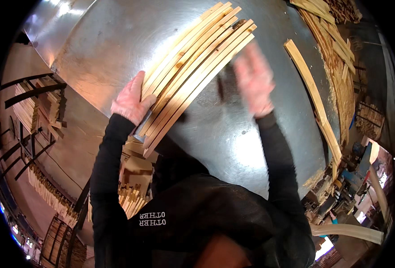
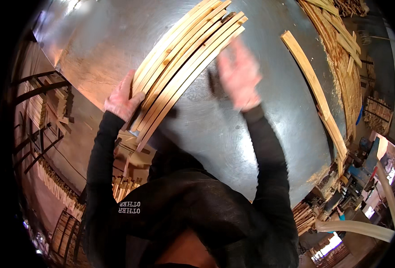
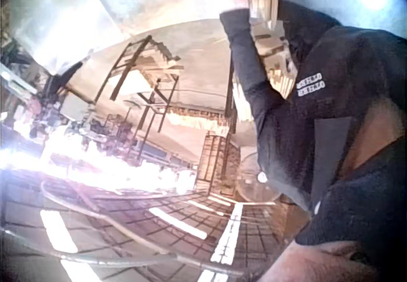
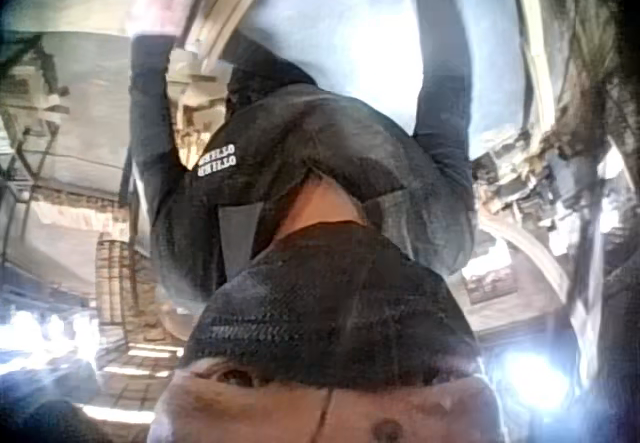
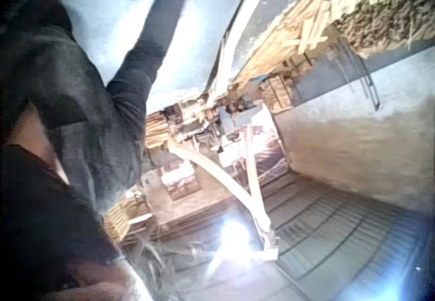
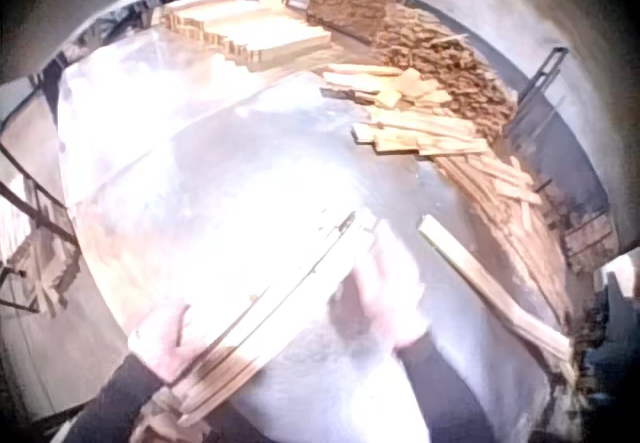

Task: The person sorts and stacks thin wooden planks on a metal workbench. They pick up individual planks from a pile, inspect them, and place them into a neat stack, occasionally moving other planks aside to reach the work.

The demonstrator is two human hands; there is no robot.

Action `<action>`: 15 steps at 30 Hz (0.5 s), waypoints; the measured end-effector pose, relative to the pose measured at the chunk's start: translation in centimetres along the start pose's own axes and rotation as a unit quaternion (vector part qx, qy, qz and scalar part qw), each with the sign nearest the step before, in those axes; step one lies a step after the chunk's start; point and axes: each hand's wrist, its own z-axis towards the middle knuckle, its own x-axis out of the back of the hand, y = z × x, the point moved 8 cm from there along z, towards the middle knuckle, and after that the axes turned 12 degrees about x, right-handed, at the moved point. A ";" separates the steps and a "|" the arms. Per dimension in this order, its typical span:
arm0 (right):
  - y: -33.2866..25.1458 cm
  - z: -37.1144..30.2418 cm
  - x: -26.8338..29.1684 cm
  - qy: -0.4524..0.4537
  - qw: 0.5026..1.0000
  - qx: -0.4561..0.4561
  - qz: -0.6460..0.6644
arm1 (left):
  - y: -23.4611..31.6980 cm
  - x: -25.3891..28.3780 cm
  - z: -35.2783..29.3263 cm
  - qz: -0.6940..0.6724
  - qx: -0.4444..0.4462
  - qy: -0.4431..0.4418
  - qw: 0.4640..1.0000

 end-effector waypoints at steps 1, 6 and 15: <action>2.0 3.4 1.2 0.037 0.988 0.081 -0.126 | -0.7 0.3 -0.8 -0.010 -0.011 0.045 0.999; 11.4 12.2 0.7 -0.181 0.932 0.025 -0.313 | -12.9 2.2 -12.1 -0.325 0.305 0.372 0.814; 9.1 9.1 -6.6 -0.204 0.968 -0.076 -0.123 | -13.7 -10.9 -16.3 -0.557 0.377 0.053 0.738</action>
